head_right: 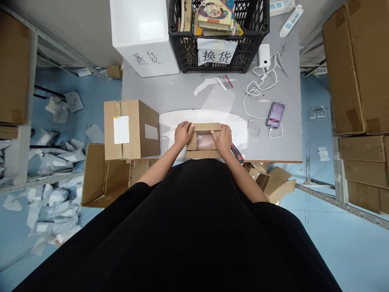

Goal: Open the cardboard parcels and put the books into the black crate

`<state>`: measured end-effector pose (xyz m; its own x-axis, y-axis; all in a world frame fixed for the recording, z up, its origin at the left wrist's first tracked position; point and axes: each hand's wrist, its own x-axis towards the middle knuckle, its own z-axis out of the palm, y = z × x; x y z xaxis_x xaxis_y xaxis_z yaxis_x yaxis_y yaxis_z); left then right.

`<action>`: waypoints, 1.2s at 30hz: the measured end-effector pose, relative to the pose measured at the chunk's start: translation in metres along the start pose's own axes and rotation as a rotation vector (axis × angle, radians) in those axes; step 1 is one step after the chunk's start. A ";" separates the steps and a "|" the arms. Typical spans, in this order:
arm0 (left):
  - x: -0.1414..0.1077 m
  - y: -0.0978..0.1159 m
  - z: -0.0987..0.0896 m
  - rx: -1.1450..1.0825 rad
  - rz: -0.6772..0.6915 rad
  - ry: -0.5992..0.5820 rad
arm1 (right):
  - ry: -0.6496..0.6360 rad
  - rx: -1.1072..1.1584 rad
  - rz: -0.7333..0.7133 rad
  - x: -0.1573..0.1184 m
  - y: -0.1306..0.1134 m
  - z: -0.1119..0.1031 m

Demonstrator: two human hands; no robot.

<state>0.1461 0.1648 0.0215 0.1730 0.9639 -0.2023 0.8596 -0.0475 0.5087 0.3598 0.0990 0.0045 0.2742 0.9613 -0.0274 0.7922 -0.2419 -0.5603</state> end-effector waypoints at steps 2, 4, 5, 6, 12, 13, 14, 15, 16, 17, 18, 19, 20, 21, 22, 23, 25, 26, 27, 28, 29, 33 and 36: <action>-0.015 0.012 -0.001 0.069 0.042 0.048 | -0.033 -0.058 -0.060 -0.013 -0.006 -0.003; -0.030 0.023 0.004 0.131 0.004 0.045 | -0.079 -0.117 -0.068 -0.022 -0.012 -0.002; -0.036 0.028 0.008 0.155 -0.024 0.027 | -0.097 -0.143 -0.057 -0.025 -0.016 -0.001; -0.041 0.032 0.012 0.173 -0.048 0.006 | -0.112 -0.166 -0.041 -0.028 -0.018 0.000; -0.050 0.031 0.015 0.046 -0.052 -0.010 | -0.092 -0.139 0.015 -0.031 -0.026 -0.006; -0.051 0.028 0.010 -0.009 -0.045 0.008 | -0.075 -0.107 0.025 -0.031 -0.025 -0.010; -0.051 0.024 0.004 -0.067 -0.054 0.031 | -0.058 -0.074 0.042 -0.030 -0.022 -0.014; -0.051 0.018 -0.001 -0.126 -0.081 0.057 | -0.042 -0.043 0.065 -0.029 -0.019 -0.019; -0.052 0.012 -0.006 -0.182 -0.122 0.080 | -0.030 -0.019 0.095 -0.027 -0.015 -0.023; -0.052 0.004 -0.010 -0.234 -0.173 0.099 | -0.018 -0.002 0.134 -0.025 -0.009 -0.027; -0.053 -0.004 -0.013 -0.282 -0.226 0.106 | -0.009 0.012 0.178 -0.022 -0.002 -0.031; -0.053 -0.013 -0.014 -0.326 -0.278 0.106 | -0.001 0.026 0.224 -0.020 0.005 -0.033; -0.052 -0.022 -0.013 -0.373 -0.328 0.104 | 0.004 0.045 0.273 -0.017 0.013 -0.035; -0.052 -0.030 -0.011 -0.436 -0.372 0.103 | 0.004 0.074 0.329 -0.014 0.020 -0.034; -0.051 -0.037 -0.007 -0.510 -0.410 0.101 | 0.001 0.115 0.390 -0.013 0.027 -0.033; -0.051 -0.044 -0.002 -0.587 -0.442 0.097 | -0.003 0.164 0.453 -0.012 0.033 -0.031; -0.050 -0.052 0.009 -0.700 -0.482 0.093 | 0.014 0.240 0.534 -0.013 0.040 -0.024; -0.050 -0.054 0.015 -0.718 -0.484 0.096 | 0.045 0.250 0.532 -0.016 0.040 -0.020; -0.050 -0.055 0.021 -0.710 -0.467 0.105 | 0.086 0.238 0.496 -0.019 0.039 -0.016; -0.050 -0.055 0.026 -0.685 -0.436 0.119 | 0.123 0.214 0.437 -0.023 0.036 -0.013; -0.050 -0.054 0.030 -0.652 -0.400 0.136 | 0.146 0.189 0.375 -0.027 0.032 -0.010; -0.054 -0.044 0.037 -0.583 -0.336 0.131 | 0.017 0.168 0.278 -0.036 0.014 -0.006; -0.057 -0.036 0.033 -0.550 -0.321 0.047 | -0.097 0.112 0.306 -0.035 0.008 -0.011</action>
<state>0.1211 0.1032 -0.0130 -0.0837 0.9190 -0.3852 0.4902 0.3746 0.7870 0.3622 0.0617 0.0098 0.4321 0.8559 -0.2842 0.6152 -0.5101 -0.6011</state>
